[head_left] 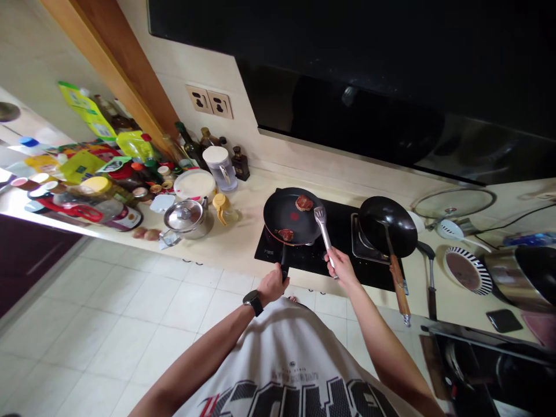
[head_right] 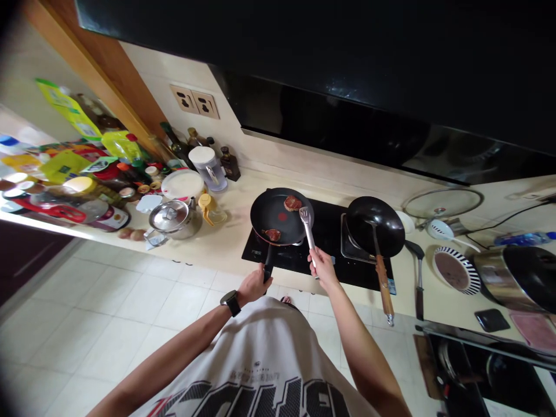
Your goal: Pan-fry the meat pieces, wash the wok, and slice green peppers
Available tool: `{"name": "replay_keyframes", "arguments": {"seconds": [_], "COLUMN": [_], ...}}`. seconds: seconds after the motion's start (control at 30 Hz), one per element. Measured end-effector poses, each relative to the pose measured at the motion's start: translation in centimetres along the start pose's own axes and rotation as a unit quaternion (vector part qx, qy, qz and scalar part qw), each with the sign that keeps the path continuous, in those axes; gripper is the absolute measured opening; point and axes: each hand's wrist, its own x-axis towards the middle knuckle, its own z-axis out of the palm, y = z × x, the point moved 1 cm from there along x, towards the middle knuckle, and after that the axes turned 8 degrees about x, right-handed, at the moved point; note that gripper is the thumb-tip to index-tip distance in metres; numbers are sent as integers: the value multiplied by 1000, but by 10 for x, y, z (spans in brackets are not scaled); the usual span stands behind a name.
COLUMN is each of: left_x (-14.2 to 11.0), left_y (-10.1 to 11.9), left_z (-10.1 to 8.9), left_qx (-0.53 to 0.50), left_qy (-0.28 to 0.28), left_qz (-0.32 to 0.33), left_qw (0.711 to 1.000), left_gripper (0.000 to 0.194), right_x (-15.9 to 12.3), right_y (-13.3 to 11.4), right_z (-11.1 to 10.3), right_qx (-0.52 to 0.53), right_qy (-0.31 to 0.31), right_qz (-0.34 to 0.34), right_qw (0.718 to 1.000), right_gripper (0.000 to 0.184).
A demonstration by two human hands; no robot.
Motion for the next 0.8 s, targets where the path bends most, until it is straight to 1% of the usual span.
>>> {"name": "replay_keyframes", "arguments": {"seconds": [0.07, 0.13, 0.43, 0.63, 0.8], "left_x": [0, 0, 2, 0, 1], "left_y": [0, 0, -5, -5, -6], "left_z": [0, 0, 9, 8, 10], "left_qx": [-1, -3, -18, -26, -37], "left_qy": [-2, -4, 13, 12, 12], "left_qz": [-2, -3, 14, 16, 13], "left_qw": [1000, 1000, 1000, 999, 999], "left_gripper": [33, 33, 37, 39, 41], "right_x": [-8, -14, -23, -28, -29], "right_y": [8, 15, 40, 40, 36], "right_z": [5, 7, -3, 3, 6], "right_qx": [44, 60, 63, 70, 61], "right_qy": [6, 13, 30, 36, 31], "right_qz": [11, 16, 23, 42, 40], "right_qw": [999, 998, 997, 996, 997], "right_gripper": [51, 52, 50, 52, 52]}}
